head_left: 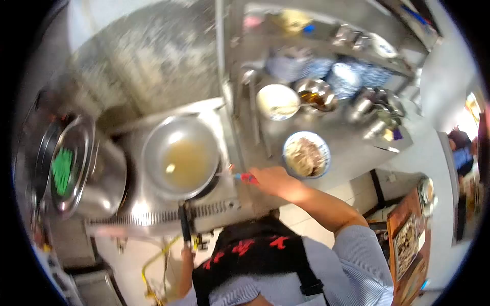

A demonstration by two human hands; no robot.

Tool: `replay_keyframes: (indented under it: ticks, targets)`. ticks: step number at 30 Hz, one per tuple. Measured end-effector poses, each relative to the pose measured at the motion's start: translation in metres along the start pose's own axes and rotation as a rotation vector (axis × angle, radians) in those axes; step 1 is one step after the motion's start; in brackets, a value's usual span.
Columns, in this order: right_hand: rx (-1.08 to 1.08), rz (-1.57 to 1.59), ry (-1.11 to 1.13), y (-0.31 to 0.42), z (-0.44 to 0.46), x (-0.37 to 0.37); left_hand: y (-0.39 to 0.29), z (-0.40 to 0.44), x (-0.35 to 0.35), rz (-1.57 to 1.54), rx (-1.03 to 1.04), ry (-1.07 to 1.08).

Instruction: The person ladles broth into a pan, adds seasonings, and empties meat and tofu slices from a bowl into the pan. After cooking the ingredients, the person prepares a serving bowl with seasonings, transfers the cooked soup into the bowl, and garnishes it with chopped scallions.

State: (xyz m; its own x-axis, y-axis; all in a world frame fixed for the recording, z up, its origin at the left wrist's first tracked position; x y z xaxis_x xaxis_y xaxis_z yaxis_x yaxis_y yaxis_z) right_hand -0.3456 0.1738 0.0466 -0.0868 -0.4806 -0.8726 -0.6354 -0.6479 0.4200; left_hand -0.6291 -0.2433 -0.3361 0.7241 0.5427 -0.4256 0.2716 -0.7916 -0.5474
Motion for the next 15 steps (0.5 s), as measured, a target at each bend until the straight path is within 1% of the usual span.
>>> replay_keyframes:
  ticks: [1,2,3,5,7,9,11,13,15]
  targets:
    - [0.059,0.025,-0.057,-0.008,-0.017,-0.032,0.002,0.006,0.004,0.014,-0.257,-0.078]
    - [0.107,0.056,-0.102,-0.021,-0.039,-0.061,0.028,0.032,0.003,0.04,-0.138,0.016]
    - [0.145,0.091,-0.138,-0.038,-0.058,-0.084,0.029,0.028,0.0,0.061,-0.135,0.031]
    - [0.276,0.227,-0.527,-0.08,-0.08,-0.131,0.035,0.036,0.01,0.09,-0.162,0.047]
    - [0.046,-0.035,-0.926,-0.116,-0.095,-0.188,0.039,0.027,0.022,0.103,-0.216,-0.012]
    - [0.078,-0.109,-1.076,-0.139,-0.087,-0.242,0.034,0.012,0.033,0.093,-0.247,-0.05]
    - [0.119,-0.165,-1.118,-0.168,-0.061,-0.289,0.023,-0.005,0.044,0.08,-0.25,-0.079]
    - [0.07,-0.22,-1.21,-0.201,-0.022,-0.324,0.009,-0.027,0.057,0.056,-0.246,-0.109]
    - [0.155,-0.236,-1.15,-0.228,0.022,-0.36,0.001,-0.05,0.062,0.046,-0.233,-0.137]
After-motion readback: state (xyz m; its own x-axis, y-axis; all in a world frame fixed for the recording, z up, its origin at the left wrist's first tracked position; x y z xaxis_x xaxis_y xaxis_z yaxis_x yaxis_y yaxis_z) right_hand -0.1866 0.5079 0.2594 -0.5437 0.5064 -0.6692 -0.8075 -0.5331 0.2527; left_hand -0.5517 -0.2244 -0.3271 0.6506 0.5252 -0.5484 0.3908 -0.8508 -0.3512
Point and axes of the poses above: each hand's wrist, its own z-axis towards the middle knuckle, its own x-axis out of the palm, y = z × x, the point moved 2 cm from there along z, towards the middle knuckle, and after that the axes turned 10 degrees about z, right-handed, at the moved point
